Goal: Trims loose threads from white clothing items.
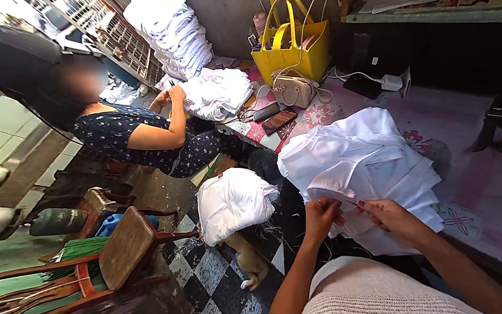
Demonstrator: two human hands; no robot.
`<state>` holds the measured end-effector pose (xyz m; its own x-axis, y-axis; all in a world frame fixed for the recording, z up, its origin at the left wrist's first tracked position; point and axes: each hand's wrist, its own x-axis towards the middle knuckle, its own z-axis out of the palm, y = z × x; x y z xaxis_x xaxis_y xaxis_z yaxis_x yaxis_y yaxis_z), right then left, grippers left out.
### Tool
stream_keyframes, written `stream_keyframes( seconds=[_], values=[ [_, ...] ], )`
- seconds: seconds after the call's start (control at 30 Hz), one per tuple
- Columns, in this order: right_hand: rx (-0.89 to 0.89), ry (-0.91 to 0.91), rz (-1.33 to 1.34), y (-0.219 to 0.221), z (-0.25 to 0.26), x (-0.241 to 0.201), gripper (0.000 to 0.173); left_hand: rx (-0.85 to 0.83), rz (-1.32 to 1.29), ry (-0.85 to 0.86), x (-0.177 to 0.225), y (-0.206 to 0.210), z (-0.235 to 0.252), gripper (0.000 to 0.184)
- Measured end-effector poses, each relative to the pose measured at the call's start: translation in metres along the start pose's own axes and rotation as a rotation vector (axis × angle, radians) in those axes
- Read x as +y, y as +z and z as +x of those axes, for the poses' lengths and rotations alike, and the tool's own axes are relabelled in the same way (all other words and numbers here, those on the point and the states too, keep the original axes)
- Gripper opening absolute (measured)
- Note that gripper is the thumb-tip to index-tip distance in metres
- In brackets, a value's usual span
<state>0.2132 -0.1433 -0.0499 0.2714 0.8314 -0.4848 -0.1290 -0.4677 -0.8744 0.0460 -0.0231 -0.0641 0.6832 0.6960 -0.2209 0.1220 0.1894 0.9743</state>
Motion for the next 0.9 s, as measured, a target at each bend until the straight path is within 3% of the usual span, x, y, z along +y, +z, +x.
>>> stream_keyframes(
  seconds=[0.33, 0.47, 0.53, 0.63, 0.73, 0.8, 0.9],
  values=[
    [0.067, -0.066, -0.001, 0.010, 0.020, 0.000, 0.033, -0.022, 0.048, 0.011, -0.001, 0.002, -0.002, 0.011],
    [0.083, -0.043, 0.046, 0.000, 0.005, 0.001, 0.031, -0.208, 0.500, -0.056, 0.005, -0.005, -0.007, 0.019],
    [0.084, -0.065, 0.071, -0.006, -0.007, -0.004, 0.031, -0.118, 0.687, 0.064, 0.008, 0.004, -0.009, 0.024],
    [0.085, -0.138, 0.106, -0.007, -0.015, -0.013, 0.031, 0.077, 0.760, 0.204, 0.009, 0.029, 0.005, 0.047],
    [0.073, -0.215, 0.144, -0.002, -0.015, -0.020, 0.032, 0.109, 0.808, 0.300, -0.016, 0.043, 0.024, 0.022],
    [0.091, -0.282, 0.151, -0.004, -0.013, -0.021, 0.036, 0.005, 0.755, 0.315, -0.023, 0.038, 0.023, 0.017],
    [0.153, -0.370, 0.113, -0.012, -0.015, -0.009, 0.041, -0.286, 0.728, 0.171, -0.034, 0.015, -0.003, 0.013]
  ],
)
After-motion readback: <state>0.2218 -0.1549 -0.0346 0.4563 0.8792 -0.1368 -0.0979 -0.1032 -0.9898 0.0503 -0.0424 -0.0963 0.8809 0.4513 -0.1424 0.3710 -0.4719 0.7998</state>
